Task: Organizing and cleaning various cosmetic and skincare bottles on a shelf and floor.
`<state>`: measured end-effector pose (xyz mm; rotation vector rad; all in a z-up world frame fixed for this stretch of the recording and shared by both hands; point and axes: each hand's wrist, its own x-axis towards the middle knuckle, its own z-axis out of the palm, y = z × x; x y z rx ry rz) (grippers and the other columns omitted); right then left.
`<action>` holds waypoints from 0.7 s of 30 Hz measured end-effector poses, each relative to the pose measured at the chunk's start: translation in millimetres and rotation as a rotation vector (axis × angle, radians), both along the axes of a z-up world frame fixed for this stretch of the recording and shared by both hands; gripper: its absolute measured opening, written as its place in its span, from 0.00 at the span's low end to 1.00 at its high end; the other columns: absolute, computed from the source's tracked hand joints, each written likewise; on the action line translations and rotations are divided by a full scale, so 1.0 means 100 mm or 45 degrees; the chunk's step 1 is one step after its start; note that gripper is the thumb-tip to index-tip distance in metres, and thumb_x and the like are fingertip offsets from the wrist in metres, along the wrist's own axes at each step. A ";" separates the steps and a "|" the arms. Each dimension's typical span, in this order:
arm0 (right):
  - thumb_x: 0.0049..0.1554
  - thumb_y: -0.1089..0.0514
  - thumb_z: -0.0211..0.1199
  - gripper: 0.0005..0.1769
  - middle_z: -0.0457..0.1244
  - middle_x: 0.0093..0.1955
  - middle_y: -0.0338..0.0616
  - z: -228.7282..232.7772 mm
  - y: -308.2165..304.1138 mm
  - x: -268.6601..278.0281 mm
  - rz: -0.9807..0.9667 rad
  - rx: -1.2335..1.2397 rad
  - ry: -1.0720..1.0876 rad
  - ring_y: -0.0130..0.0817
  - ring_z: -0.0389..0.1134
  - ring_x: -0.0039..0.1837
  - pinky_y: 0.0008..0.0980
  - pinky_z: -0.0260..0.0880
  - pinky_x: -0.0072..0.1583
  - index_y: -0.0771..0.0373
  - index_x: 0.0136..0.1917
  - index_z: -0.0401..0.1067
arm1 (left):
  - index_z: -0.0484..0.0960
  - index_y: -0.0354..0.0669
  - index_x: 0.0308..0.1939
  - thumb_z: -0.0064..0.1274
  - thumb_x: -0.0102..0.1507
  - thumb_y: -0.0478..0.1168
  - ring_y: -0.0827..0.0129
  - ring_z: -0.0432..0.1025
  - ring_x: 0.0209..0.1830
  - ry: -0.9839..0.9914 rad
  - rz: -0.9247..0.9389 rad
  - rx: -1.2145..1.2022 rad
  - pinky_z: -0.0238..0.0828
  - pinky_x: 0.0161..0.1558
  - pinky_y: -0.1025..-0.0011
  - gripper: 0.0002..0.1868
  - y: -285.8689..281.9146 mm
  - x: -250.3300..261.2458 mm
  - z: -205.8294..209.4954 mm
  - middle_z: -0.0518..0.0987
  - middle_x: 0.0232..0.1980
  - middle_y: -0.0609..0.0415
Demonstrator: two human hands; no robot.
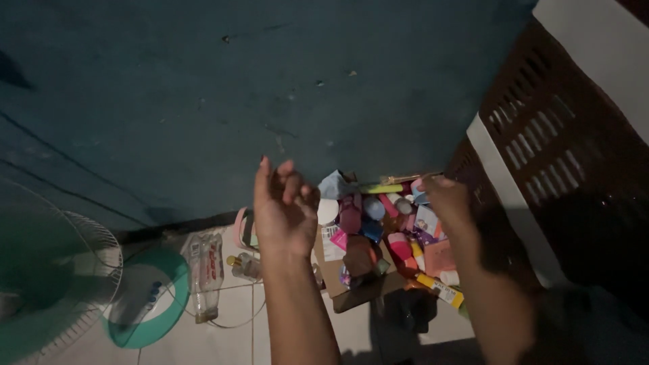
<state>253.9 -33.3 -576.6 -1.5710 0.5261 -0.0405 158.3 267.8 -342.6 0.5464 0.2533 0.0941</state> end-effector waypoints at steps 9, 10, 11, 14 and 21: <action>0.50 0.68 0.69 0.15 0.74 0.51 0.45 -0.27 0.35 -0.31 0.442 -0.733 -0.232 0.35 0.75 0.48 0.34 0.75 0.50 0.57 0.51 0.82 | 0.80 0.49 0.59 0.49 0.67 0.50 0.75 0.71 0.40 0.049 -0.125 0.121 0.67 0.48 0.71 0.19 -0.13 0.08 0.02 0.77 0.36 0.65; 0.50 0.68 0.69 0.15 0.74 0.51 0.45 -0.28 0.36 -0.31 0.436 -0.735 -0.231 0.35 0.75 0.48 0.34 0.75 0.50 0.57 0.51 0.82 | 0.80 0.49 0.59 0.49 0.67 0.50 0.75 0.71 0.40 0.047 -0.131 0.120 0.67 0.48 0.71 0.19 -0.15 0.08 0.02 0.77 0.36 0.65; 0.49 0.70 0.67 0.16 0.74 0.51 0.45 -0.30 0.37 -0.32 0.384 -0.717 -0.358 0.34 0.76 0.49 0.33 0.77 0.52 0.58 0.50 0.82 | 0.80 0.48 0.60 0.49 0.67 0.50 0.75 0.72 0.39 0.057 -0.124 0.156 0.68 0.48 0.72 0.20 -0.18 0.07 0.03 0.77 0.36 0.65; 0.49 0.70 0.67 0.16 0.73 0.51 0.46 -0.05 0.44 -0.42 0.339 -0.813 -0.465 0.35 0.76 0.49 0.34 0.77 0.51 0.58 0.50 0.82 | 0.79 0.47 0.61 0.49 0.68 0.49 0.75 0.73 0.39 0.031 -0.143 0.160 0.70 0.46 0.73 0.20 -0.20 0.10 -0.06 0.78 0.36 0.64; 0.53 0.65 0.68 0.09 0.71 0.43 0.50 0.34 0.48 -0.58 0.399 -1.160 -0.388 0.41 0.74 0.41 0.37 0.74 0.46 0.58 0.49 0.82 | 0.78 0.46 0.62 0.48 0.69 0.47 0.75 0.75 0.38 -0.023 -0.219 0.050 0.74 0.41 0.75 0.20 -0.22 0.08 -0.09 0.79 0.38 0.62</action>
